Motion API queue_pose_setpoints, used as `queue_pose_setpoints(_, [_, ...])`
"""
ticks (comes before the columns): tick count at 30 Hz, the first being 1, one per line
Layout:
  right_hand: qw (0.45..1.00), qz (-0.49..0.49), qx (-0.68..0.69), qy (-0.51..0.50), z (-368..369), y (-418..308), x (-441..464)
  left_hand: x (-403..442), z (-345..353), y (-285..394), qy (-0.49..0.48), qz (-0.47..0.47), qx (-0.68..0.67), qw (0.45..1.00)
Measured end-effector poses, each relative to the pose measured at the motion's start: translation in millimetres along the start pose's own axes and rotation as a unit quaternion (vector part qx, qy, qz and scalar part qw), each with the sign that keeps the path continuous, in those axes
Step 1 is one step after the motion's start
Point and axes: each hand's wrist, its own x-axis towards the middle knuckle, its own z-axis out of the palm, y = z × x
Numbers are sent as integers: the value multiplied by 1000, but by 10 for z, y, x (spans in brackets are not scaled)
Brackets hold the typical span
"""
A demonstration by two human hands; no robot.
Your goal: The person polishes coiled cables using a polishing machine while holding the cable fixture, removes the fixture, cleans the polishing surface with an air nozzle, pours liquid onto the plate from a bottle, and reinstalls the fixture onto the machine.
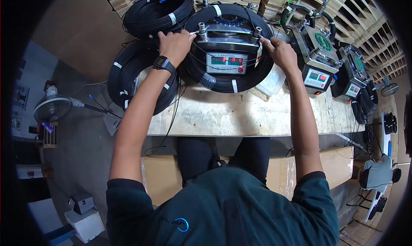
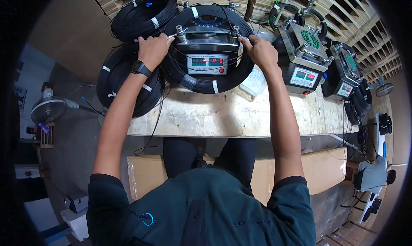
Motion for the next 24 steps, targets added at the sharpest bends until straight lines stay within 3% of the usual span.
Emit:
queue_pose_setpoints(6, [992,59,5,111,221,-526,-246,-78,-117,540,-13,-128,-57,990])
queue_pose_setpoints(9, [992,51,15,110,302,-605,-205,17,-105,828,-27,-147,-90,985])
queue_pose_setpoints(12, [995,52,5,88,252,-490,-190,27,-87,818,-29,-126,-102,986])
queue_pose_setpoints(14, [999,44,1,21,71,-306,-173,-84,-142,569,-6,-69,-92,993])
queue_pose_setpoints(17, [999,34,-12,1,1,-112,-71,-77,-35,108,-57,-70,-18,996])
queue_pose_setpoints(22, [995,25,42,-87,-77,20,80,24,-17,-113,-91,-23,-41,995])
queue_pose_setpoints(24, [1000,28,3,2,43,-99,-40,26,-18,-86,-86,-41,-126,987])
